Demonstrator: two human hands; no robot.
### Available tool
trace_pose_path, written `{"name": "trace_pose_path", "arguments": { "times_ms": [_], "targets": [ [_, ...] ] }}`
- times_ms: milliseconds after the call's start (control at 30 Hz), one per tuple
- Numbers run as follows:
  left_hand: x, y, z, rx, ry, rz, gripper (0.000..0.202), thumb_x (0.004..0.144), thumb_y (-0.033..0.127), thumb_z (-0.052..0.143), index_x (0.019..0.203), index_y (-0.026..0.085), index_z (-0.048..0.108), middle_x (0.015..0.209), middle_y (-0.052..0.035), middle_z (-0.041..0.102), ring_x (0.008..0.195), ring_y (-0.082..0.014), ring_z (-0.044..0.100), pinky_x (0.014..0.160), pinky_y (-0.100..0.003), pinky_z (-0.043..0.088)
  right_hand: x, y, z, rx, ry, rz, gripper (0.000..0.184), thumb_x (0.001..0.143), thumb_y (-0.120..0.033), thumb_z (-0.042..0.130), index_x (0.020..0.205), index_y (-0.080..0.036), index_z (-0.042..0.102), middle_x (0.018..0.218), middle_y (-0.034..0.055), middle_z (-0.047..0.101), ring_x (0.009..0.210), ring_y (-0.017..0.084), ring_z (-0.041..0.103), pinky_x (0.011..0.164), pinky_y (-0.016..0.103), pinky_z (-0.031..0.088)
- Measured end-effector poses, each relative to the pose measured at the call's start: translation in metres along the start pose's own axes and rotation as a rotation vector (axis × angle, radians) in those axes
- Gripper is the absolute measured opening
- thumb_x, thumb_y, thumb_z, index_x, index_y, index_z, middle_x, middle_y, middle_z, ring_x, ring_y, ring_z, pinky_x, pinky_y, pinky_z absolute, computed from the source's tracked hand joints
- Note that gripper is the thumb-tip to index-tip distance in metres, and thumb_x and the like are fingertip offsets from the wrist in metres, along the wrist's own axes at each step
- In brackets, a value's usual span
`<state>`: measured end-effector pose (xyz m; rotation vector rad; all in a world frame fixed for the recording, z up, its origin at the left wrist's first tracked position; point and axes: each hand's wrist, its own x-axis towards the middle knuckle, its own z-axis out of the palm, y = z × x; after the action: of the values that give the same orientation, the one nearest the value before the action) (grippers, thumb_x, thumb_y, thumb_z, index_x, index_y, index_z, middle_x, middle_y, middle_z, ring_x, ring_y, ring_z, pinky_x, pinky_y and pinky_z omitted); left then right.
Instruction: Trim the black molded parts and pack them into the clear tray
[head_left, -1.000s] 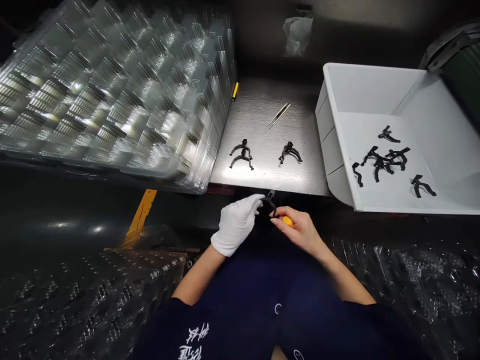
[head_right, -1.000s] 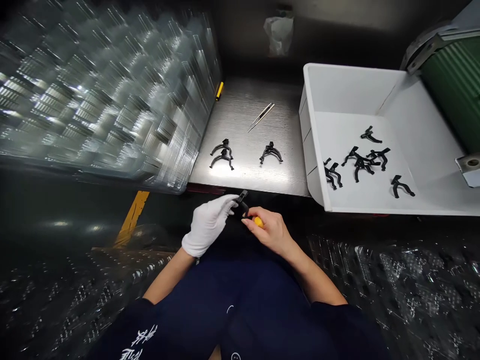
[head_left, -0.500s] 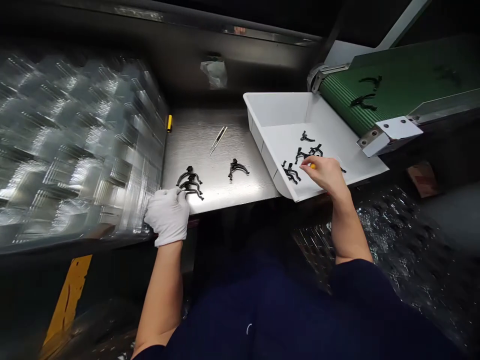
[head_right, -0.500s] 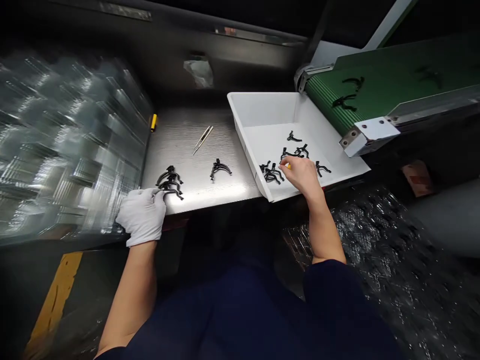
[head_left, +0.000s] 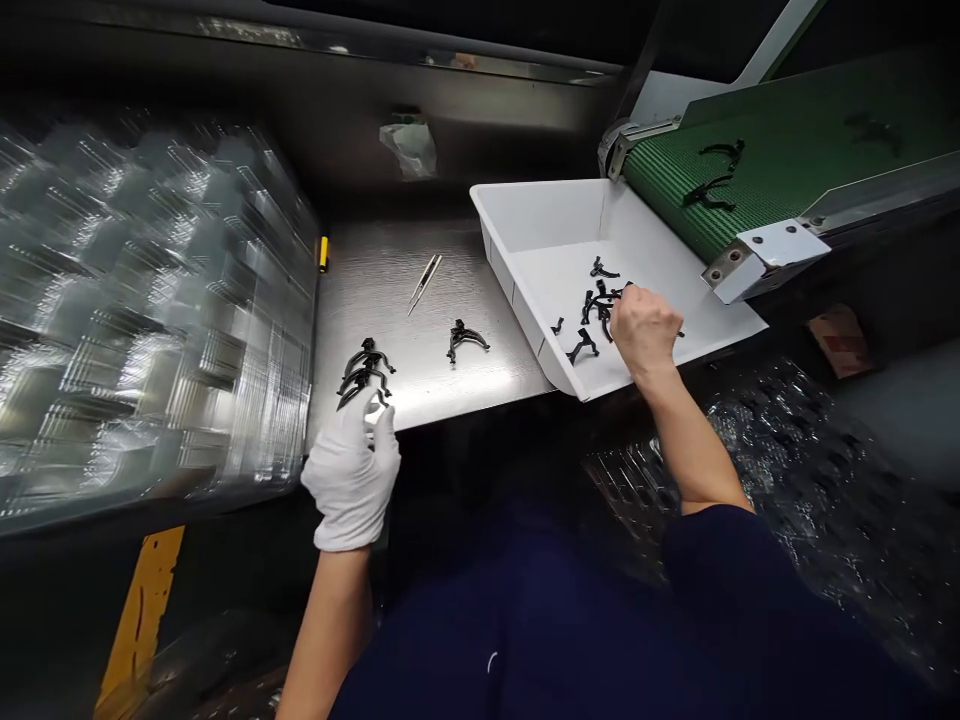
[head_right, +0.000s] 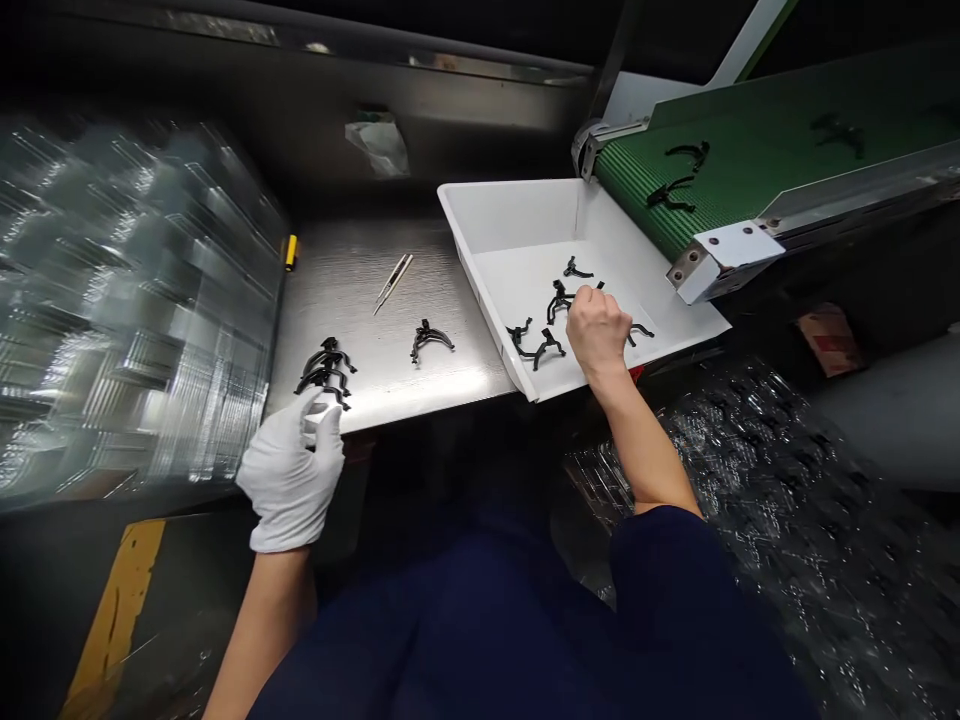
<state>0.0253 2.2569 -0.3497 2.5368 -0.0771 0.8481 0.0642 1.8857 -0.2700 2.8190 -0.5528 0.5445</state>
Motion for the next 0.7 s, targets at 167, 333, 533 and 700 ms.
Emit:
{"name": "trace_pose_path", "arguments": {
  "times_ms": [167, 333, 533, 700],
  "targets": [
    [-0.016, 0.035, -0.008, -0.184, 0.063, 0.439, 0.041, 0.091, 0.027, 0.069, 0.131, 0.019, 0.062, 0.097, -0.0084, 0.077, 0.071, -0.0175, 0.071, 0.068, -0.026, 0.053, -0.067, -0.033, -0.045, 0.453, 0.269, -0.232, 0.021, 0.095, -0.027, 0.051, 0.088, -0.017, 0.067, 0.078, 0.0096, 0.072, 0.068, 0.021, 0.065, 0.06, 0.031, 0.044],
    [-0.023, 0.051, -0.031, -0.198, 0.091, 0.722, 0.024, 0.089, 0.021, 0.071, 0.112, 0.026, 0.073, 0.088, -0.0038, 0.075, 0.065, -0.0138, 0.069, 0.062, -0.023, 0.051, -0.122, -0.081, -0.057, 0.96, -0.147, -0.562, 0.013, 0.091, -0.026, 0.057, 0.082, -0.02, 0.063, 0.069, 0.0009, 0.067, 0.059, 0.013, 0.061, 0.056, 0.025, 0.043],
    [-0.039, 0.034, -0.044, -0.365, 0.018, 0.335, 0.012, 0.093, 0.02, 0.067, 0.103, 0.022, 0.074, 0.089, -0.0042, 0.078, 0.076, -0.0149, 0.074, 0.071, -0.023, 0.058, -0.143, -0.102, -0.039, 1.363, -0.743, -0.518, 0.019, 0.09, -0.038, 0.063, 0.083, -0.02, 0.06, 0.064, -0.0038, 0.054, 0.053, 0.009, 0.047, 0.052, 0.022, 0.038],
    [-0.06, 0.032, -0.045, -0.778, -0.166, -0.249, 0.014, 0.093, 0.031, 0.069, 0.096, 0.018, 0.074, 0.078, -0.0014, 0.077, 0.062, -0.0127, 0.072, 0.065, -0.023, 0.061, -0.148, -0.107, -0.007, 1.862, -0.946, -0.326, 0.037, 0.084, -0.042, 0.058, 0.112, -0.019, 0.059, 0.086, 0.0021, 0.056, 0.074, 0.017, 0.058, 0.07, 0.032, 0.053]
  ]
}}
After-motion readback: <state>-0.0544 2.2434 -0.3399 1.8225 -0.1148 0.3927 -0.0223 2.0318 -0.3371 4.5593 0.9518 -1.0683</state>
